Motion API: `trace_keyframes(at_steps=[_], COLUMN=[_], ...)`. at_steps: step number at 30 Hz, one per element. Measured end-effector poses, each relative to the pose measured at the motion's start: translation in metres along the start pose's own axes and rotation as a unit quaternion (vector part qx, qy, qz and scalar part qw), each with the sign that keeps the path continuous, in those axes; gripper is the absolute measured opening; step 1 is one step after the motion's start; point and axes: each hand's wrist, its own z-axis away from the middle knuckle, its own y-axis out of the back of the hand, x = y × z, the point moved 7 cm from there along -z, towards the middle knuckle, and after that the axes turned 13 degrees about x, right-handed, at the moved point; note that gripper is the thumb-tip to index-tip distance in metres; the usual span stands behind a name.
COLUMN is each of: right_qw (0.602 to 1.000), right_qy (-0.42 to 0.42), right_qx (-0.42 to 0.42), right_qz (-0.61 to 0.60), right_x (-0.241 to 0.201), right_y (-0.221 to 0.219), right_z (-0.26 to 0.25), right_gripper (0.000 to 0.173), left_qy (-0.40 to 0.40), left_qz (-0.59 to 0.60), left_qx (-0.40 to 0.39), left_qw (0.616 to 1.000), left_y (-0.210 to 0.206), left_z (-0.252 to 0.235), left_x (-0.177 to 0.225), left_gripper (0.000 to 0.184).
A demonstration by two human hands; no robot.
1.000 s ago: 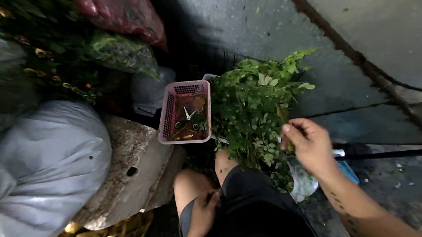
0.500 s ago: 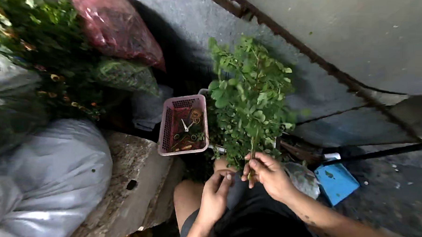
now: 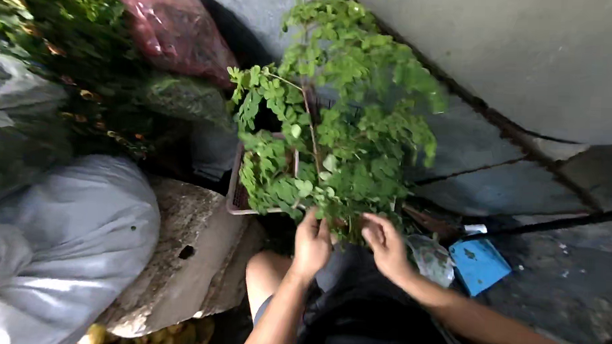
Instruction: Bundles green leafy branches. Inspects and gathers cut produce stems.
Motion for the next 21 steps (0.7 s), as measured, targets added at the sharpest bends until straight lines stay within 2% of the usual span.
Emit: trace_keyframes(at_steps=[1,2,3,4,6,7,10,11,12,14,16,17,19,21], right_qw=[0.997,0.986,0.962,0.923,0.844,0.839,0.901,0.914,0.91,0.864,0.826,0.828,0.859,0.876], right_qy=[0.027,0.018,-0.021,-0.08,-0.135,-0.125,-0.097,-0.108,-0.131,-0.187,-0.221,-0.229,-0.233,-0.233], right_qx=[0.02,0.021,-0.009,-0.068,-0.172,-0.179,-0.171,-0.175,-0.193,-0.264,-0.303,-0.296,-0.265,-0.239], right_qz=[0.068,0.164,0.27,0.37,0.489,0.499,0.386,0.35,0.342,0.386,0.422,0.417,0.372,0.348], right_x=[0.01,0.024,0.041,0.057,0.07,0.066,0.041,0.038,0.042,0.067,0.083,0.081,0.064,0.052], right_y=[0.015,0.029,0.042,0.054,0.066,0.066,0.043,0.03,0.015,-0.014,-0.03,-0.03,-0.021,-0.009], right_z=[-0.012,-0.025,-0.037,-0.046,-0.057,-0.061,-0.073,-0.071,-0.065,-0.047,-0.036,-0.038,-0.052,-0.066], right_gripper=[0.031,0.031,0.028,0.033,0.069,0.069,0.029,0.023,0.025,0.048,0.052,0.049,0.047,0.05], left_qy=[0.021,0.049,0.082,0.122,0.196,0.224,0.283,0.296,0.302,0.303,0.289,0.282,0.276,0.271], left_qz=[0.014,0.025,0.042,0.073,0.152,0.176,0.199,0.203,0.208,0.221,0.229,0.23,0.226,0.219], left_qx=[0.017,0.031,0.043,0.05,0.053,0.054,0.068,0.075,0.079,0.079,0.073,0.072,0.078,0.082], left_qw=[1.0,0.998,0.995,0.989,0.967,0.957,0.936,0.93,0.927,0.923,0.927,0.929,0.931,0.934], left_y=[0.009,0.019,0.028,0.035,0.043,0.046,0.048,0.046,0.043,0.036,0.032,0.032,0.036,0.041], left_z=[0.0,0.0,-0.001,-0.002,-0.003,-0.001,0.001,0.003,0.004,0.004,0.004,0.005,0.007,0.007], left_x=[-0.001,-0.006,-0.013,-0.021,-0.036,-0.041,-0.049,-0.051,-0.052,-0.051,-0.047,-0.044,-0.043,-0.043], left_gripper=[0.025,0.026,0.026,0.026,0.031,0.036,0.047,0.047,0.045,0.044,0.044,0.044,0.043,0.043])
